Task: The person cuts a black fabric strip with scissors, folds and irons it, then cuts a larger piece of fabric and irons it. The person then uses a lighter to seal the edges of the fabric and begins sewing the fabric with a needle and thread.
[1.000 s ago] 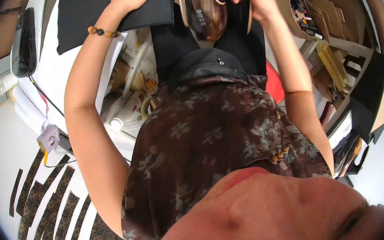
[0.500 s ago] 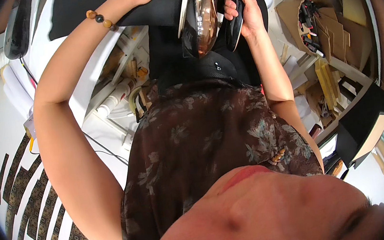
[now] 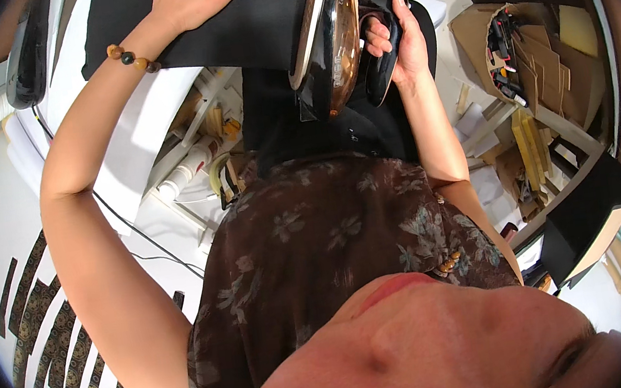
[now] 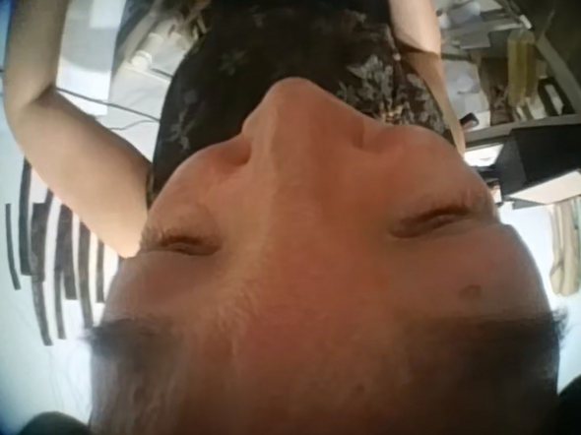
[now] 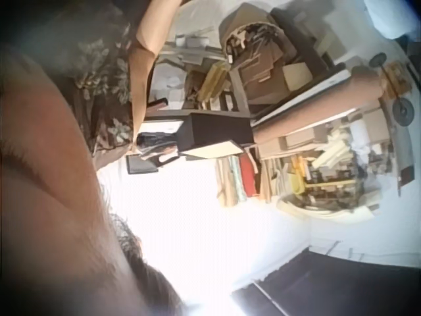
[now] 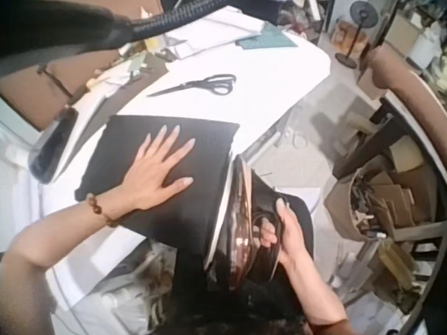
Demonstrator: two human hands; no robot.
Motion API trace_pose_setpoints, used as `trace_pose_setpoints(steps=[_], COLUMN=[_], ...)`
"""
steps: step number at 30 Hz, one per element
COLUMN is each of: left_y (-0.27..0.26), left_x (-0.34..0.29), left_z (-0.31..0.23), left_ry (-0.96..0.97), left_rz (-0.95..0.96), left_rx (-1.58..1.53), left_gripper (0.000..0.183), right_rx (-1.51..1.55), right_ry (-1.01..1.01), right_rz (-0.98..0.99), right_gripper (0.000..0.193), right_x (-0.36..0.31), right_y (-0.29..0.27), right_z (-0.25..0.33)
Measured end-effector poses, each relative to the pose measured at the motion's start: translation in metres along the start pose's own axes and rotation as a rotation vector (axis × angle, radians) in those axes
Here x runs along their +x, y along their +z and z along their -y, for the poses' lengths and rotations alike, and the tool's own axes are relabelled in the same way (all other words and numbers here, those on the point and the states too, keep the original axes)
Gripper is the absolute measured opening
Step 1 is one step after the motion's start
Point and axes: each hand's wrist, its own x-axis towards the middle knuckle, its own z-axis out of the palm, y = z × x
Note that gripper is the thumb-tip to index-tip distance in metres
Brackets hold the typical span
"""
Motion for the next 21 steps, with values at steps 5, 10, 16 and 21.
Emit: trace_pose_setpoints(steps=[5,10,16,21], left_y=[-0.004,-0.004,-0.004,-0.002], left_x=[0.001,0.0,-0.002,-0.005], left_z=[0.0,0.002,0.002,0.002], left_ry=[0.016,0.015,0.013,0.016], left_rz=[0.009,-0.007,-0.041,-0.057], left_rx=[-0.032,0.008,0.009,-0.006], left_gripper=[0.077,0.077,0.075,0.075], right_rx=[-0.016,-0.14,-0.17,-0.168], right_ry=[0.039,-0.042,-0.041,-0.035], right_rz=[-0.099,-0.111,-0.075,-0.096], right_gripper=[0.035,0.035,0.038,0.039], right_x=[-0.013,-0.005,-0.006,-0.008], right_y=[0.014,0.024,0.024,0.029], right_z=[-0.007,0.008,0.006,0.004])
